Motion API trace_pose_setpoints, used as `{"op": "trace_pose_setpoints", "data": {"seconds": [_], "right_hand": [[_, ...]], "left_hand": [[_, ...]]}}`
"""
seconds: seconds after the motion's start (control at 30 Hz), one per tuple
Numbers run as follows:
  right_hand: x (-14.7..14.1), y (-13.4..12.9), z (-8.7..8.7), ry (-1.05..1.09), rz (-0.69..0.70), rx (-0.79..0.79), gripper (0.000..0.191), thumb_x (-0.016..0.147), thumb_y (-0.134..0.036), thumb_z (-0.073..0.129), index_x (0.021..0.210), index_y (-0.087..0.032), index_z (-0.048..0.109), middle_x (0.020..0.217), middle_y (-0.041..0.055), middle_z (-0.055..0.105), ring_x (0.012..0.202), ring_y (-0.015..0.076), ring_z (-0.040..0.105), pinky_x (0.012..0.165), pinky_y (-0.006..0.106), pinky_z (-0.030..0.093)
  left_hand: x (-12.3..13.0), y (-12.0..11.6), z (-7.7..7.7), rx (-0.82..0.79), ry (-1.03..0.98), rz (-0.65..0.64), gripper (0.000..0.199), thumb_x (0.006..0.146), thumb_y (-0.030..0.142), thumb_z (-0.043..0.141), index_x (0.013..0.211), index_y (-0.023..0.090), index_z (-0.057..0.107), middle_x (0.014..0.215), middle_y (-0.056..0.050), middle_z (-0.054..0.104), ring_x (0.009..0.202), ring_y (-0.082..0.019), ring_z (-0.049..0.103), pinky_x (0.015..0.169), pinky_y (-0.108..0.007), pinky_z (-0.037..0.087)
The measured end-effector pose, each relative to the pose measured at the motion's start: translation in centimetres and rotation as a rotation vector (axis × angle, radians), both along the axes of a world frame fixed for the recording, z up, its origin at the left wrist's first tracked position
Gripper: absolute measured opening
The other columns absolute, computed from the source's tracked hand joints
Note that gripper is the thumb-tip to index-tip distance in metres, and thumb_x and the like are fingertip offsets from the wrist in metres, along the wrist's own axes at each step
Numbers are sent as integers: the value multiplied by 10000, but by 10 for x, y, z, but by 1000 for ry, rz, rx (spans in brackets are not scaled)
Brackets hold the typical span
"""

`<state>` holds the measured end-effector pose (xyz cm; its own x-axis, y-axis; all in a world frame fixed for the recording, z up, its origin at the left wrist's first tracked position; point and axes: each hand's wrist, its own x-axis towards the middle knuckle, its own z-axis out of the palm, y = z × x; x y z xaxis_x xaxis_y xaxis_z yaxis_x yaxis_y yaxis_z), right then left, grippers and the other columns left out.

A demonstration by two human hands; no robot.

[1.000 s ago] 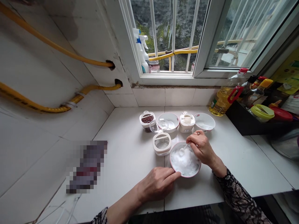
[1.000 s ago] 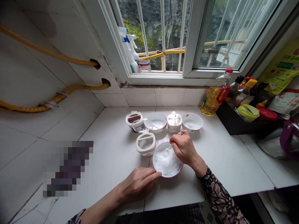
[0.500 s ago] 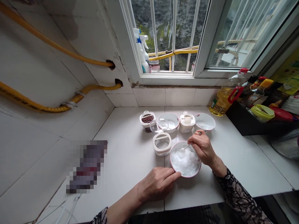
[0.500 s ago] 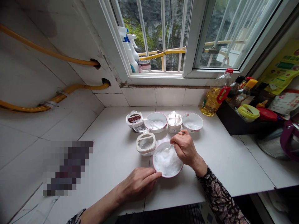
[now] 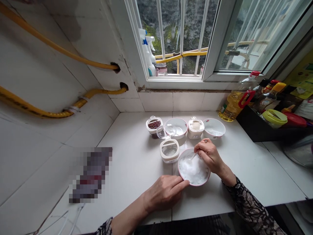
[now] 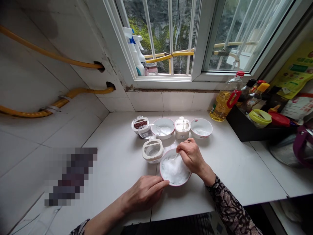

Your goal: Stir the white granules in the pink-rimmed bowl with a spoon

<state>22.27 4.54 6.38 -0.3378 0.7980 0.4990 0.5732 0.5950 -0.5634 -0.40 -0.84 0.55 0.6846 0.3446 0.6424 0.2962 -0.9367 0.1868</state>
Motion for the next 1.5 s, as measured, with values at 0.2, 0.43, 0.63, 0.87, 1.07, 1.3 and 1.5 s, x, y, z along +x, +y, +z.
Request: {"op": "trace_pose_setpoints", "data": {"seconds": [0.2, 0.43, 0.63, 0.87, 1.07, 1.3, 1.5], "right_hand": [[6, 3, 3, 244, -187, -235, 228, 765, -162, 450, 633, -222, 625, 510, -5, 556, 620, 191, 525, 610, 310, 405], [9, 10, 3, 528, -175, -544, 161, 689, -237, 503, 598, -186, 626, 468, -21, 513, 484, 137, 472, 519, 277, 376], [10, 15, 5, 643, -129, -583, 140, 712, -253, 542, 644, -182, 641, 479, -21, 537, 487, 137, 495, 553, 291, 433], [-23, -1, 9, 466, -20, -246, 134, 936, -263, 521, 962, -209, 640, 827, 41, 711, 740, 184, 683, 677, 311, 517], [-32, -4, 9, 22, 166, 281, 238, 941, -63, 460, 1009, -218, 628, 830, 30, 739, 748, 185, 635, 848, 404, 453], [-6, -3, 15, 171, -42, 121, 167, 938, -131, 488, 927, -220, 629, 695, 6, 668, 708, 193, 593, 724, 340, 455], [5, 3, 6, -58, -14, 72, 194, 873, -96, 467, 811, -204, 615, 697, 11, 664, 669, 177, 561, 805, 363, 410]], "left_hand": [[0, 1, 2, -3, 2, -14, 365, 827, 5, 386, 1151, 111, 517, 690, -23, 605, 545, -129, 545, 482, -222, 446], [0, 1, 0, -9, -11, -24, 344, 836, -4, 394, 1135, 93, 531, 690, -26, 601, 538, -125, 535, 474, -221, 439], [1, 1, 0, 1, -8, -26, 351, 824, -7, 397, 1133, 91, 531, 688, -23, 600, 540, -134, 530, 463, -235, 416], [2, 1, 3, 25, 6, -1, 364, 821, -1, 382, 1140, 104, 522, 695, -19, 603, 545, -132, 542, 465, -229, 413], [2, 1, 3, 36, -1, 10, 345, 831, 6, 375, 1127, 113, 518, 667, -12, 587, 528, -134, 518, 455, -238, 389], [0, 1, -1, 5, 17, -13, 372, 827, 9, 381, 1161, 108, 513, 700, -20, 602, 555, -138, 540, 478, -234, 425], [1, 1, 2, 13, -2, -13, 362, 822, 4, 383, 1142, 105, 519, 686, -15, 593, 542, -125, 520, 476, -226, 405]]}}
